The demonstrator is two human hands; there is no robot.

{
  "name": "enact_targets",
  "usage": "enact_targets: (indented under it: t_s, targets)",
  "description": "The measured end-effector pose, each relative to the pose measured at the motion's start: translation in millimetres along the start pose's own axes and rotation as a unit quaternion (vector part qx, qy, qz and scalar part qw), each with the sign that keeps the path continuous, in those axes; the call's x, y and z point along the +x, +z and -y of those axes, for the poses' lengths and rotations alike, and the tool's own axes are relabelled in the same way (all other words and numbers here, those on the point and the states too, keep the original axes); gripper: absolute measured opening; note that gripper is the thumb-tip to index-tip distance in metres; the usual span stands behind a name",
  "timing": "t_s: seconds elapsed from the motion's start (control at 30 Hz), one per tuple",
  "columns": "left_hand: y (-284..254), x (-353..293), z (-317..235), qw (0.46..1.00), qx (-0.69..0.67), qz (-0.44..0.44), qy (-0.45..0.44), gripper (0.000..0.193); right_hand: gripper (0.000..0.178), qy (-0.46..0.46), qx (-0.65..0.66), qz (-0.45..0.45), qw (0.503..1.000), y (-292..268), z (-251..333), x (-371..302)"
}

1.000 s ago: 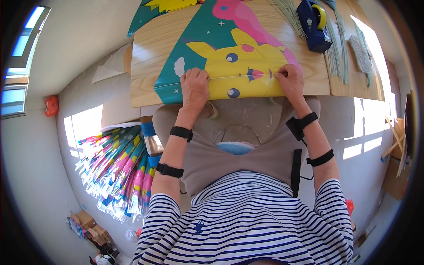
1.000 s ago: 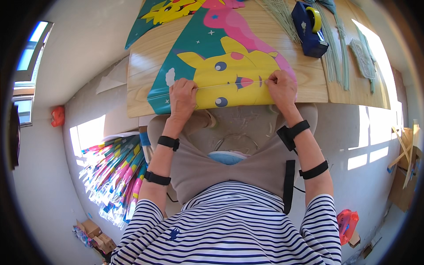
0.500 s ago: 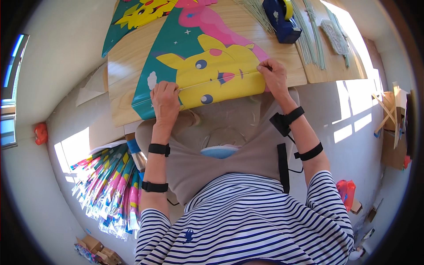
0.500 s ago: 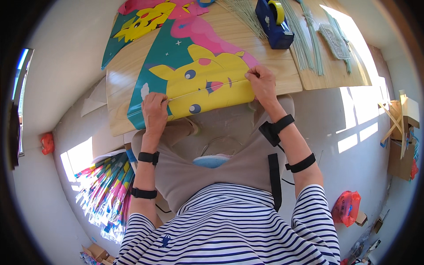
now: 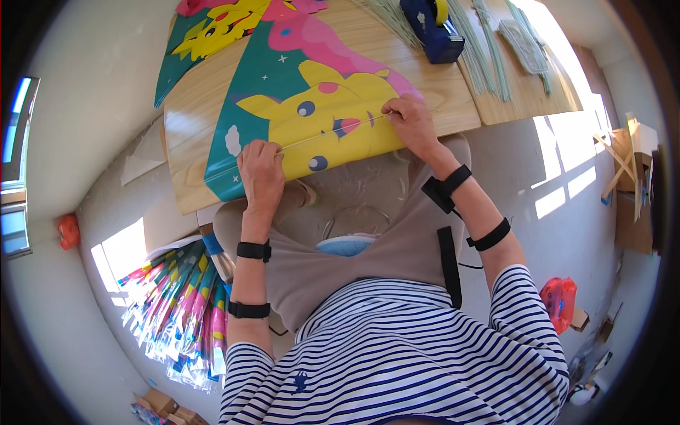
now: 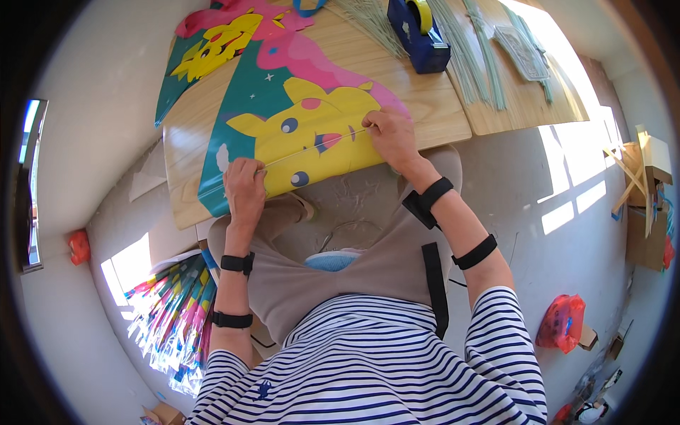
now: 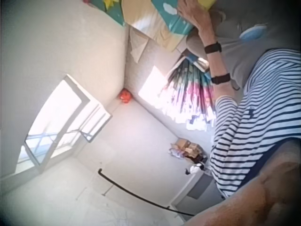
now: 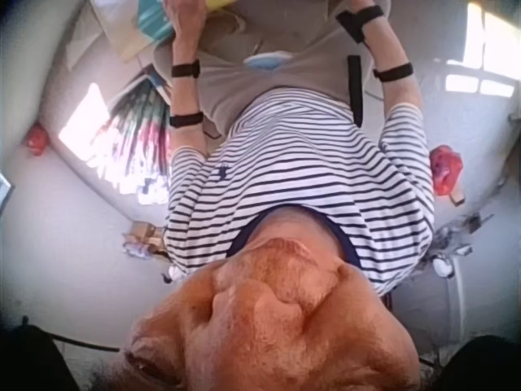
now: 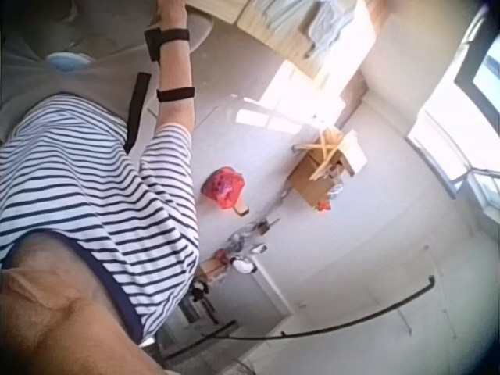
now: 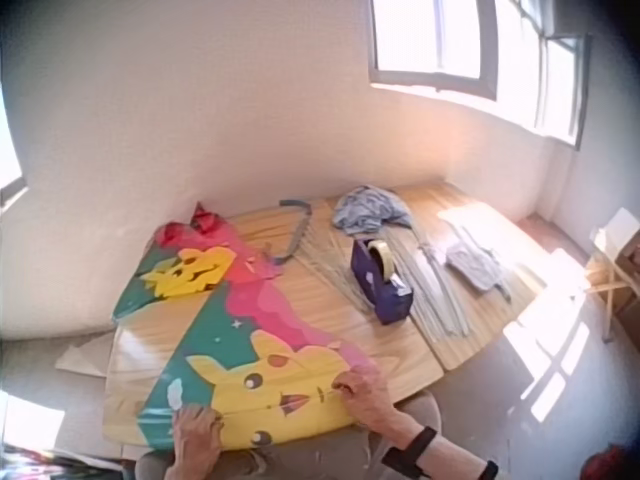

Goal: The person is assembling colorful kites on a wooden table, involving plastic sheets and fiberglass rods.

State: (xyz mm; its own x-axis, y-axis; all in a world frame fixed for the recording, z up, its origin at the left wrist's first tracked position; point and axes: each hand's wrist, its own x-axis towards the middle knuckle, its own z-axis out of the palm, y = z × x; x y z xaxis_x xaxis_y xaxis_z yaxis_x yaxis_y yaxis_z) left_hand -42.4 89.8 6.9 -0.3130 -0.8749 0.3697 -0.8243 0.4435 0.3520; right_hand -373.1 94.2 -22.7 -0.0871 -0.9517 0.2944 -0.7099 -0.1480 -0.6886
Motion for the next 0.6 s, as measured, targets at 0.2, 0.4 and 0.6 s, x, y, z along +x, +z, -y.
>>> enact_targets:
  t_s: [0.2, 0.4, 0.6]
  targets:
    - [1.1, -2.7, -2.6, 1.0, -0.008, 0.002, 0.002, 0.012, 0.011, 0.003, -0.018, 0.007, 1.0, 1.6, 2.8, -2.1]
    - [-1.3, -4.0, 0.3, 1.0, -0.009, 0.004, -0.001, 0.014, 0.011, 0.006, -0.005, 0.001, 1.0, 3.6, 2.9, -1.5]
    - [-2.4, 2.1, -5.9, 1.0, -0.004, 0.007, 0.002, 0.013, 0.01, -0.001, -0.001, -0.054, 0.999, -13.9, -12.4, 0.4]
